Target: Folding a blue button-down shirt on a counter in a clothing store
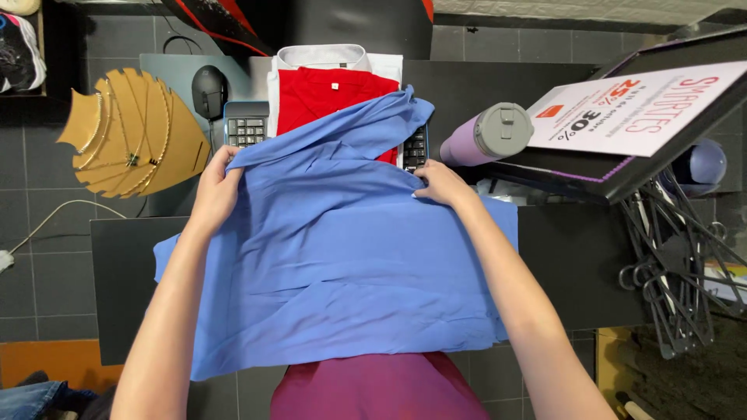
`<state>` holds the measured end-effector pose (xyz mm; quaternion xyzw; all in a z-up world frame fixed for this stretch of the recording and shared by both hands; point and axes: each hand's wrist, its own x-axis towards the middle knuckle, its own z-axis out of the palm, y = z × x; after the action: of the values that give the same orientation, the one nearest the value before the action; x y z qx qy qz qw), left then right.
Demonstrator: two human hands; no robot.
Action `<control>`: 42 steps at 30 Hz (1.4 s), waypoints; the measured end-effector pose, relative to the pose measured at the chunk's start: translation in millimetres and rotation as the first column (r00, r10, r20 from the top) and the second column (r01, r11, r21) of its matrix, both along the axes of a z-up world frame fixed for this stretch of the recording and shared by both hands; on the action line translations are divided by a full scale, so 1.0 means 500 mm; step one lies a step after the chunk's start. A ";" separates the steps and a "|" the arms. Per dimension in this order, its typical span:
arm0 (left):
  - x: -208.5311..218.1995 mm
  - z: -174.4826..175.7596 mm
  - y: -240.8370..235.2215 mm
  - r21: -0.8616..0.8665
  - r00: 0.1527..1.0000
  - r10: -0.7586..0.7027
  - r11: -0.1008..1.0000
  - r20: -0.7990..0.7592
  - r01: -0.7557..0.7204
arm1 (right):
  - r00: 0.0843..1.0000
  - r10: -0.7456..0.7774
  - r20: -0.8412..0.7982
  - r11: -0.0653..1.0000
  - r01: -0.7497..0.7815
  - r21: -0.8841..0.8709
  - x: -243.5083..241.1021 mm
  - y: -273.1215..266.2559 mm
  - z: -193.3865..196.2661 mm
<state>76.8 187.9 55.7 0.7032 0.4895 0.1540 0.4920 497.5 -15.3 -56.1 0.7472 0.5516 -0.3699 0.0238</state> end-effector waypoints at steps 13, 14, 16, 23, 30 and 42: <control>0.074 0.038 -0.010 -0.208 0.995 0.035 0.977 -0.090 -0.053 | 0.993 -0.095 -0.073 0.972 0.108 0.207 0.003 -0.039 0.246; 0.079 0.029 0.000 -0.164 0.993 0.007 0.986 -0.115 -0.026 | 0.997 -0.072 -0.038 0.968 0.079 0.239 0.009 -0.043 0.241; 0.058 -0.042 0.040 -0.123 0.999 -0.018 0.992 -0.029 0.014 | 0.997 -0.080 0.008 0.962 0.075 0.263 0.017 -0.047 0.254; 0.039 -0.025 0.091 -0.050 0.989 -0.109 0.993 -0.102 0.104 | 0.973 -0.094 0.211 0.865 -0.026 0.502 0.033 -0.106 0.234; -0.013 -0.082 0.126 -0.045 0.987 -0.108 0.994 -0.120 0.103 | 0.960 -0.140 0.241 0.875 0.006 0.485 0.042 -0.159 0.259; -0.042 -0.070 0.106 -0.080 0.980 -0.108 0.989 0.168 0.123 | 0.931 -0.363 0.042 0.741 0.261 0.619 0.032 -0.199 0.311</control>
<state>55.9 240.6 20.5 0.6925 0.4122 0.1601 0.5699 513.7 -115.0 99.5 0.8241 0.5034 -0.1123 -0.2340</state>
